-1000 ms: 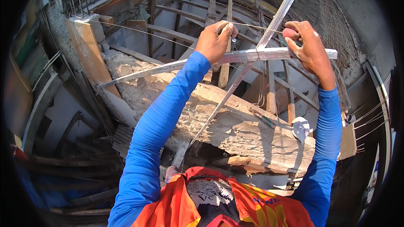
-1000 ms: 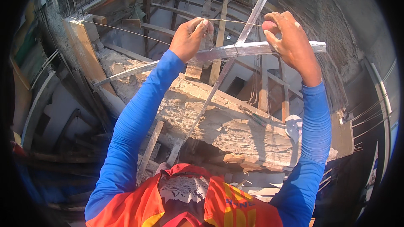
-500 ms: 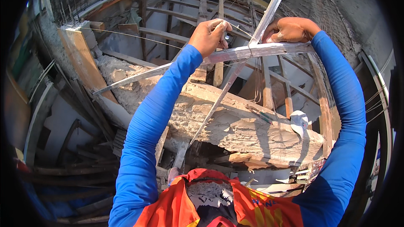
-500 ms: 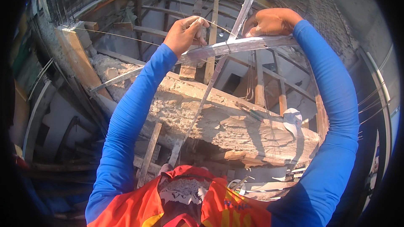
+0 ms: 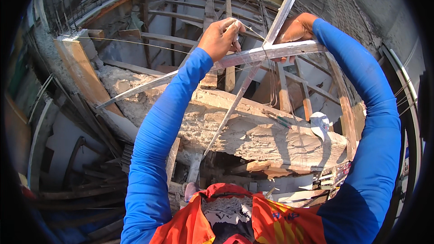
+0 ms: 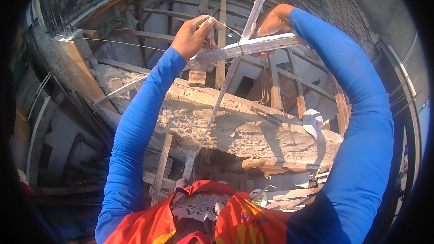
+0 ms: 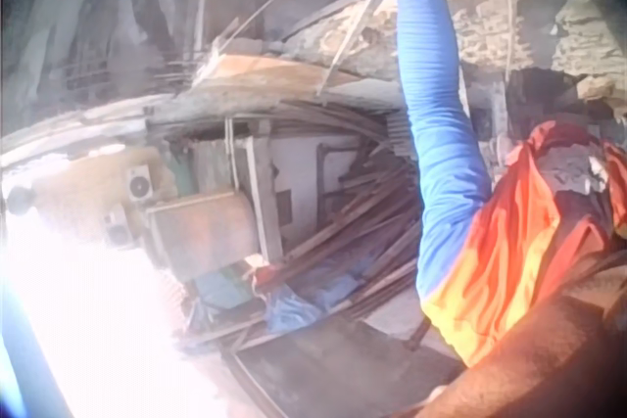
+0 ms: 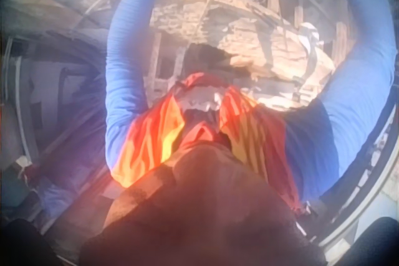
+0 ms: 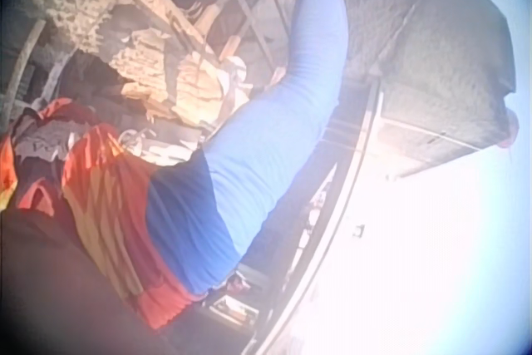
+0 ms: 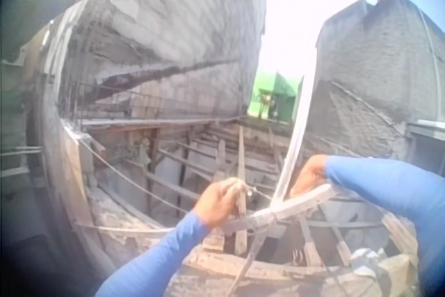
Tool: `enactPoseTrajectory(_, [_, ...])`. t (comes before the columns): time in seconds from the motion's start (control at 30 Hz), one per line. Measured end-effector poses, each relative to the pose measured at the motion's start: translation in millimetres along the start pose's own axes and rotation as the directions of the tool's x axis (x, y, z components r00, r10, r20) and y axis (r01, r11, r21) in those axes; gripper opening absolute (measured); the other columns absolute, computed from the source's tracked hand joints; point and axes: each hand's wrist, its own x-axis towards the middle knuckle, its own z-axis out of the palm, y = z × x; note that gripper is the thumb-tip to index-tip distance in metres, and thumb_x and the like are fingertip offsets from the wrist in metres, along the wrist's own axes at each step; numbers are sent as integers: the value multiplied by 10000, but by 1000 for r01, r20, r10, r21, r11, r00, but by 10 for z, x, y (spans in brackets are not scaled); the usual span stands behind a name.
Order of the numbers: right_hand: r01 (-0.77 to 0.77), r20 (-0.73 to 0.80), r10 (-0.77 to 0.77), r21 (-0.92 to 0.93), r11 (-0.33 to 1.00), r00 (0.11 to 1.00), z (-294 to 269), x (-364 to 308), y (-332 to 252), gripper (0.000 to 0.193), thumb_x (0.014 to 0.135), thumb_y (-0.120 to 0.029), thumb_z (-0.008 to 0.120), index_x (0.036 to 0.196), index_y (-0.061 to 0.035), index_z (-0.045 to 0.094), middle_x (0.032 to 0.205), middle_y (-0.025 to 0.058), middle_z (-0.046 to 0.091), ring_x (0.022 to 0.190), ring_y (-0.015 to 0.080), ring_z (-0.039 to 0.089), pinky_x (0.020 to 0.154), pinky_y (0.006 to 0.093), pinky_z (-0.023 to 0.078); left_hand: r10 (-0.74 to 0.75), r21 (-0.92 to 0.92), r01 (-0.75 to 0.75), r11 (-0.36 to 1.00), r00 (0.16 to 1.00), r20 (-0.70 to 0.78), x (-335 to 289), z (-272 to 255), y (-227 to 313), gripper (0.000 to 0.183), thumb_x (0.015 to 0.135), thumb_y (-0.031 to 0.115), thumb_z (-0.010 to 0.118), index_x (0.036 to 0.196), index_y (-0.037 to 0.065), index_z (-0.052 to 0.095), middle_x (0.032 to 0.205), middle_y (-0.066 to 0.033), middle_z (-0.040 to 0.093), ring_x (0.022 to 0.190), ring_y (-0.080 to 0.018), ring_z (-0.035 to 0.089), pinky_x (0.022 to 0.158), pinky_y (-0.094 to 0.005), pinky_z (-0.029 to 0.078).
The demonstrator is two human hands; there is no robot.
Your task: The person works on a wooden framework, handling a thin string and a wooden plank. They position the plank and tie the string to metal rods and wooden beams to secure the structure.
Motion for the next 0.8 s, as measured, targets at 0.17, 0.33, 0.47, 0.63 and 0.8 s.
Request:
enactPoseTrajectory(0.17, [-60,-93,57,-30,998,994,101,-46,-73,424,974,-265,544,1297,1,611,1183,158,693,1016,231,695,852,417,572,31,13,-31,999,999,29,26,-21,-20,331,1073,284,456,1017,11,635,705,-20,553,644,-108,647,624,-282,593])
enactPoseTrajectory(0.33, [-283,-579,-296,-704,652,759,188,-303,103,366,930,-258,563,1099,39,691,1007,289,690,903,397,680,760,473,542,-20,107,7,994,993,114,77,96,125,355,1078,310,468,1069,16,667,715,9,550,660,-94,628,687,-285,589])
enactPoseTrajectory(0.47, [179,-705,-669,-708,684,-234,1258,-386,115,119,901,-99,627,880,16,650,884,197,662,876,395,631,806,443,503,-31,218,2,976,991,126,53,-143,113,370,1076,334,468,1083,27,675,724,-5,578,676,-92,626,713,-297,599])
enactPoseTrajectory(0.63, [739,-982,73,-81,668,-175,2330,500,281,224,974,-175,630,1078,5,548,1125,143,585,1001,249,603,927,395,508,-26,323,-44,945,978,208,138,-15,201,393,1081,348,448,1098,27,673,699,-16,586,694,-95,635,716,-307,606])
enactPoseTrajectory(0.8, [716,-997,58,2,699,-53,2055,932,60,570,963,-416,665,1272,40,519,1067,257,645,965,375,635,870,429,489,-71,400,-30,916,970,234,180,-14,279,418,1076,373,457,1097,20,680,673,-15,561,667,-95,632,689,-295,613])
